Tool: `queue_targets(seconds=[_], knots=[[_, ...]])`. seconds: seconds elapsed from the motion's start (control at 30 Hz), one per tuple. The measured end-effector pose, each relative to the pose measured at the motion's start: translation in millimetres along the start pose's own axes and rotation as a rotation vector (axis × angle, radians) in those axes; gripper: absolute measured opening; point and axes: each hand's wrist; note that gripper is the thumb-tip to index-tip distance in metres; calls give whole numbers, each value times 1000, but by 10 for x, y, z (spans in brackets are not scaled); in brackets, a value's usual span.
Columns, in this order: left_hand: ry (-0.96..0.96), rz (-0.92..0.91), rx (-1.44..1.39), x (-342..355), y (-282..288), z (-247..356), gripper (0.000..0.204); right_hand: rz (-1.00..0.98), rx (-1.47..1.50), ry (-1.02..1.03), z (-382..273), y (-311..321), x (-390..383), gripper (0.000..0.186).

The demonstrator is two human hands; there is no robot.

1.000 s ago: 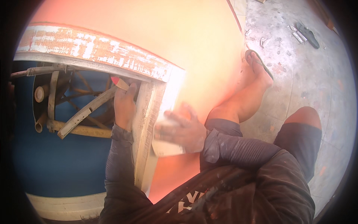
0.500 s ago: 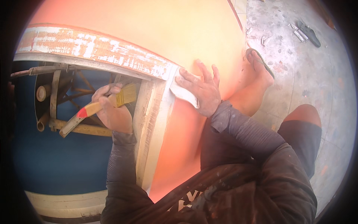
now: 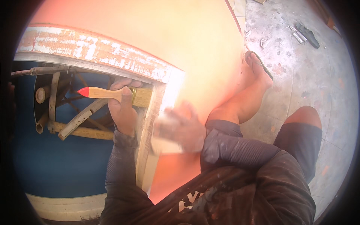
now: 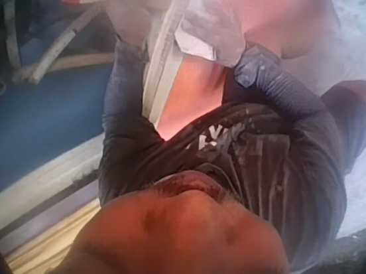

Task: The person sands the edge of a pink surfboard using a sanding block and a small brush. The person repeatedly rubs the sanding block along the rail and uses the brush to clear dust from the edge.

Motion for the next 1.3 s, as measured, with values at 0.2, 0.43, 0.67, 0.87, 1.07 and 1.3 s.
queue_targets(seconds=[0.2,0.43,0.67,0.87,1.07,1.3], knots=[[18,-31,38,24,-30,-54,21,203,-160,-281,767,215,120,55],[84,-9,-126,34,16,-24,18,91,-59,220,160,-5,33,52],[91,3,-137,13,-10,-28,19,166,51,-170,101,-29,127,49],[79,-3,-162,16,-18,-3,16,158,-97,-116,561,81,107,49],[96,-11,-189,47,-1,-78,14,109,18,80,-109,-123,11,42],[27,-67,-81,96,-15,-34,15,257,-62,-206,626,66,206,48]])
Point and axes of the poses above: each hand's wrist, its own x-axis towards the middle knuckle, its own y-axis out of the back of the hand, z = x × y, and after that the axes turned 2 degrees about x, right-handed
